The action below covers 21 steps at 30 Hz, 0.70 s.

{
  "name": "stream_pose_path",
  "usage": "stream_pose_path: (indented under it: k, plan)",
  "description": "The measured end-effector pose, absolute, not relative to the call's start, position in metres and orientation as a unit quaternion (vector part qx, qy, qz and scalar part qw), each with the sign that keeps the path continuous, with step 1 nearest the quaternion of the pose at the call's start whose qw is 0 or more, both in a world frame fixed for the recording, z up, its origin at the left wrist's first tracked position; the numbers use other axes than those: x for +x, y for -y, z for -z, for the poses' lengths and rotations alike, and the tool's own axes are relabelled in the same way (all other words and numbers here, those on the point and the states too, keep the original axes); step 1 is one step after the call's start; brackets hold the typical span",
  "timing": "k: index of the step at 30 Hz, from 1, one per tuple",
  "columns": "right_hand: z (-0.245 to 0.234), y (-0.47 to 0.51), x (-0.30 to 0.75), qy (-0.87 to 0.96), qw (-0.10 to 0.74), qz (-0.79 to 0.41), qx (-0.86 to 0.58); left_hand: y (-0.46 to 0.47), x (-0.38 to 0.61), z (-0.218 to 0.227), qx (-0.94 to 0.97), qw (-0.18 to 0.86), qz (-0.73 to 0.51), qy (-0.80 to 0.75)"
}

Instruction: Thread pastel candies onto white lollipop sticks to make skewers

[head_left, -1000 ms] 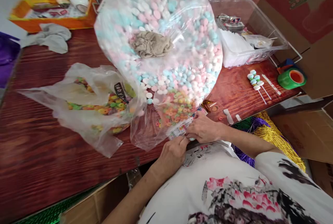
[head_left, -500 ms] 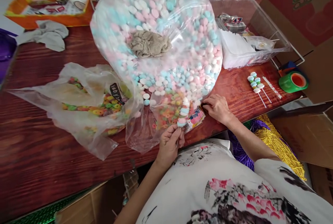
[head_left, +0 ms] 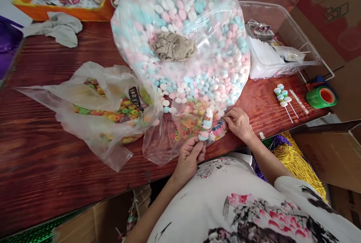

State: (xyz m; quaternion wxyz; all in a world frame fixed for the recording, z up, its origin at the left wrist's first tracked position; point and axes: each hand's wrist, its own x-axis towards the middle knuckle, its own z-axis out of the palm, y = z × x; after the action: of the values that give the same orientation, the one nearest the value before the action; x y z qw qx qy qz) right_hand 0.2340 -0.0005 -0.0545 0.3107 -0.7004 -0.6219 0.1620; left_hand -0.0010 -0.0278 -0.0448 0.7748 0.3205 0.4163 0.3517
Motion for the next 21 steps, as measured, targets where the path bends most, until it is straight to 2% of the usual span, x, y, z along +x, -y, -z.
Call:
stream_pose_path:
  k: [5,11,14,18,21]
  plan:
    - [0.057,0.003,0.253,0.467,0.513,-0.396,-0.601,0.026,-0.010,0.051,0.336,0.769,-0.346,-0.419]
    - [0.045,0.019,0.250,0.334,0.617,-0.434,-0.566,0.019,-0.010,0.054,0.377,0.748,-0.339,-0.428]
    - [0.025,0.030,0.224,0.407,0.605,-0.403,-0.553,0.011,-0.003,0.051,0.439,0.698,-0.350,-0.445]
    - [0.011,0.035,0.177,0.633,0.494,-0.313,-0.507,0.003,0.008,0.046,0.517,0.630,-0.382,-0.436]
    - [0.015,0.030,0.155,0.704,0.456,-0.214,-0.501,0.004,0.009,0.045,0.511,0.616,-0.414,-0.434]
